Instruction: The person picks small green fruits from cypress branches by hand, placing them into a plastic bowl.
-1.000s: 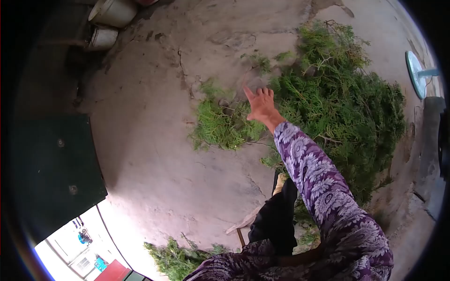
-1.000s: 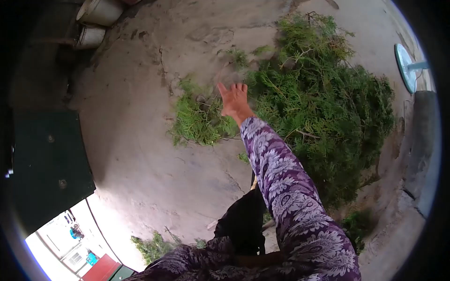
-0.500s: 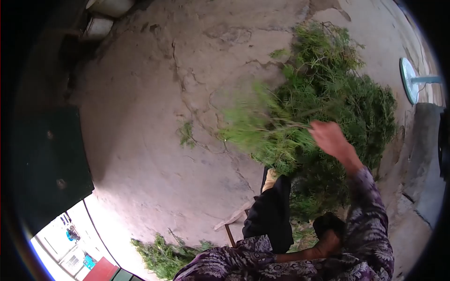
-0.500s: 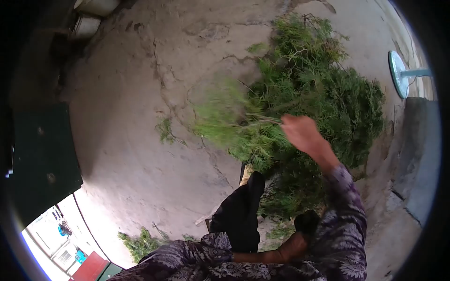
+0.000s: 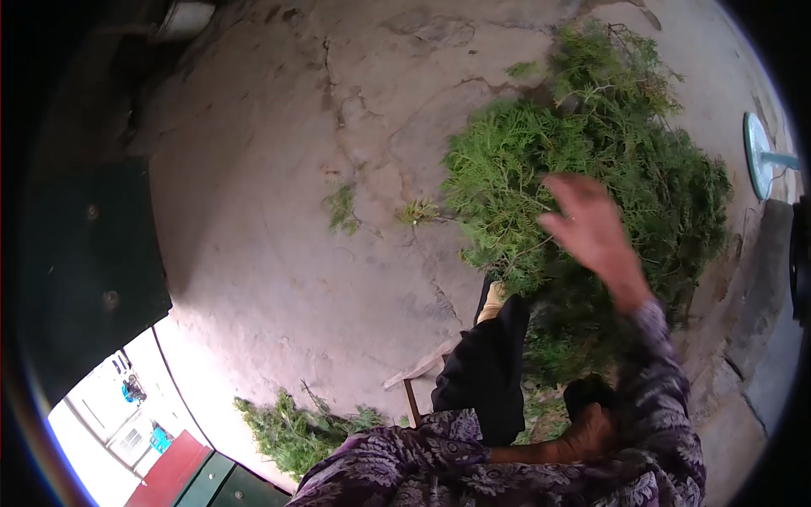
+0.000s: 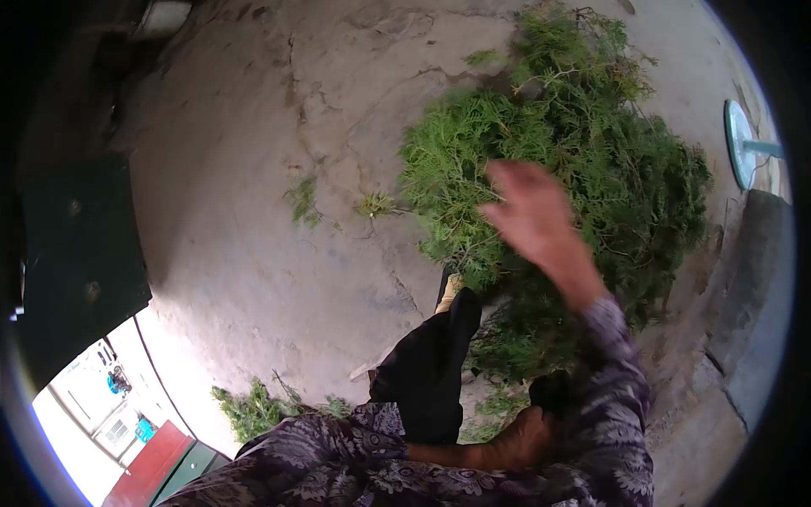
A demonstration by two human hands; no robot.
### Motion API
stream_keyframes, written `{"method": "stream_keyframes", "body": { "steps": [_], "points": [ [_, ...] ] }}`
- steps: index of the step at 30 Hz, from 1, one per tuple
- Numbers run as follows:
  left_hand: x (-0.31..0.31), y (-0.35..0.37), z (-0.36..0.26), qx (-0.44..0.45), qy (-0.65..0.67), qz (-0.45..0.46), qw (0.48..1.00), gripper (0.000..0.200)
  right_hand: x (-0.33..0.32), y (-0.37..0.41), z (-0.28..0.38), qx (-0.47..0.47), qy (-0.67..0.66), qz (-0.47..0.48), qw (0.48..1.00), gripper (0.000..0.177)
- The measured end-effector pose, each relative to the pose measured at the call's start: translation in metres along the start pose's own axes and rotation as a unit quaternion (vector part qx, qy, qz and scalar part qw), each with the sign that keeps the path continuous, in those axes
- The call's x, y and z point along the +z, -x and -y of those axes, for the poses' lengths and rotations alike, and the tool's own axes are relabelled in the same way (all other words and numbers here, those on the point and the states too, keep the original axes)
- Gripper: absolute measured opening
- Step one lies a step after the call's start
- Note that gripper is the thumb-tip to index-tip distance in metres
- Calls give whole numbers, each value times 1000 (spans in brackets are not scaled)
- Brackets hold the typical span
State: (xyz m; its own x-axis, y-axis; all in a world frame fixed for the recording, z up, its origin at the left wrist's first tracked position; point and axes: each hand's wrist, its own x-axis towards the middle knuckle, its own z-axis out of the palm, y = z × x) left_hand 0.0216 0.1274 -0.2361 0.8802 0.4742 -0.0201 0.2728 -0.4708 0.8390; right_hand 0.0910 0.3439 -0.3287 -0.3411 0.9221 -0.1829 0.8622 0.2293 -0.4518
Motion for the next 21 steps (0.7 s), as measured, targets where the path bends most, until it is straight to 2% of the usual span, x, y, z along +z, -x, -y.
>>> {"method": "stream_keyframes", "body": {
  "steps": [1, 2, 3, 5, 6, 8, 11, 15, 18, 20, 21],
  "points": [
    [3, -3, 2, -6, -2, 3, 1000, 27, 44, -16, 10, -74, -23, 17, 997, 53],
    [5, -5, 5, -76, 83, 87, 990, 32, 78, -33, 28, -118, -60, 62, 989, 50],
    [6, -5, 7, -145, 167, 168, 961, 40, 117, -40, 40, -176, -100, 59, 977, 44],
    [12, -2, 16, -155, 167, 171, 959, 39, 187, -59, 64, -214, -45, 167, 962, 38],
    [14, -1, 18, -157, 167, 169, 959, 39, 200, -64, 68, -215, -51, 166, 961, 38],
    [15, 1, 22, -160, 166, 168, 958, 38, 221, -71, 76, -114, 11, 268, 957, 32],
    [18, 5, 27, -158, 167, 162, 960, 37, 251, -59, 69, -83, 19, 209, 974, 27],
    [24, 3, 23, -139, 179, 140, 964, 35, 254, -47, 55, -95, -6, 196, 976, 25],
    [27, 3, 21, -125, 177, 126, 968, 34, 245, -52, 64, -92, -64, 171, 979, 22],
    [31, 3, 20, -122, 177, 120, 969, 33, 260, -69, 69, -38, -111, 107, 987, 18],
    [33, 4, 20, -122, 176, 118, 970, 32, 265, -76, 69, -39, -115, 106, 987, 18]
  ]
}}
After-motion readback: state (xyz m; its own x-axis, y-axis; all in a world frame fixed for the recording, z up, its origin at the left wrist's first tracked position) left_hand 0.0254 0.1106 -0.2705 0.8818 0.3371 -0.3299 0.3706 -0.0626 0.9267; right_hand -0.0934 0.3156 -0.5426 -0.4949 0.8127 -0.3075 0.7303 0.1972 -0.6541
